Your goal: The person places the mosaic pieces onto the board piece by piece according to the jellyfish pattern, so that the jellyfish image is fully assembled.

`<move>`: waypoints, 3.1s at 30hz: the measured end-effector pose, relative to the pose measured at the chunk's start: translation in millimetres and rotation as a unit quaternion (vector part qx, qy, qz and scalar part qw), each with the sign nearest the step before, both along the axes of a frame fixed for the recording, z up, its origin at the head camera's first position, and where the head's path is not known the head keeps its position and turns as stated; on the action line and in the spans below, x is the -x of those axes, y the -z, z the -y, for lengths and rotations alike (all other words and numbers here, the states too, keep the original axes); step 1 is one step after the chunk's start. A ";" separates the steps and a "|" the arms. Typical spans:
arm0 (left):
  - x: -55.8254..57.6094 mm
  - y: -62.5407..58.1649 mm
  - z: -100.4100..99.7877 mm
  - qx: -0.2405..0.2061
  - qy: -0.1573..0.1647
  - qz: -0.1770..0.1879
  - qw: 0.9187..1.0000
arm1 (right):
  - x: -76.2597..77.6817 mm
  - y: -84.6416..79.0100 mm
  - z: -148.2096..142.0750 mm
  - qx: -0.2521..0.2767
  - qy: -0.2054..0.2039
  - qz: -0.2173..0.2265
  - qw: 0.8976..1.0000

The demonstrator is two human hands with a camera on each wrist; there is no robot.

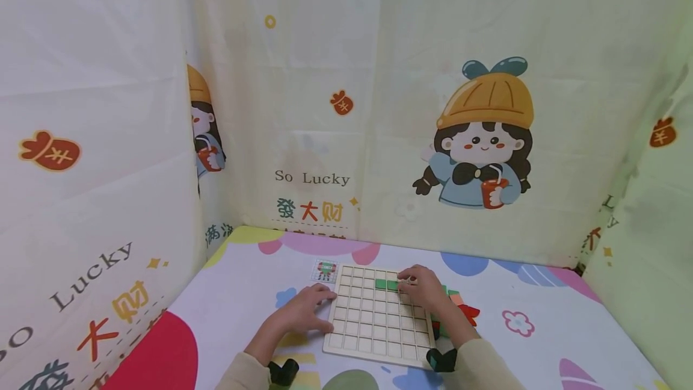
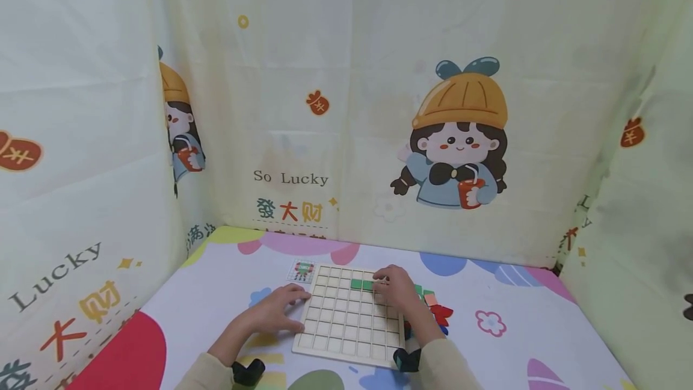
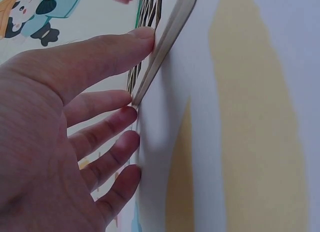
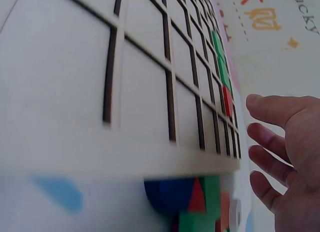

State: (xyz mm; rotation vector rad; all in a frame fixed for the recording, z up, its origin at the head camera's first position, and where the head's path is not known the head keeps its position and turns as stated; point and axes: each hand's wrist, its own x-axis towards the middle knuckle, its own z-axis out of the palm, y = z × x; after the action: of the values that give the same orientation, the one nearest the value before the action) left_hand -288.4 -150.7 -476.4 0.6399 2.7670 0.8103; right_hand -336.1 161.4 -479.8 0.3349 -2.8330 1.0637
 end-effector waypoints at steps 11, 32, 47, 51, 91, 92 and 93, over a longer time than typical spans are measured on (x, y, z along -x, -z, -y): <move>-0.9 -0.2 -0.6 0.000 -0.002 -0.001 1.000 | -7.1 -4.4 -55.4 -0.046 0.073 0.016 0.996; -0.5 1.3 2.9 -0.001 0.001 -0.005 1.000 | -17.0 3.5 -84.2 -0.075 0.037 0.013 0.996; 0.1 1.3 2.7 -0.005 0.004 -0.007 1.000 | -16.0 2.7 -88.2 -0.088 0.054 0.050 0.993; -0.6 1.7 2.8 0.000 0.009 -0.009 1.000 | -15.7 6.1 -83.8 -0.088 0.057 0.053 0.993; 0.0 1.7 2.2 -0.006 0.004 -0.008 1.000 | -3.5 2.7 -17.4 -0.033 0.022 0.025 0.999; 0.1 1.8 2.2 -0.004 0.005 -0.009 1.000 | -2.9 2.6 -16.5 -0.036 0.015 0.017 0.999; 0.2 1.8 2.3 -0.003 0.005 -0.009 1.000 | -2.1 2.6 -15.3 -0.040 0.010 0.010 0.999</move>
State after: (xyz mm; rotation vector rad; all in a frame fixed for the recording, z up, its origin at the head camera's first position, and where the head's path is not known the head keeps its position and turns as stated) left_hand -288.6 -153.0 -478.2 0.6653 2.7763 0.8157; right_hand -334.0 176.7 -482.4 0.3036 -2.8947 0.9580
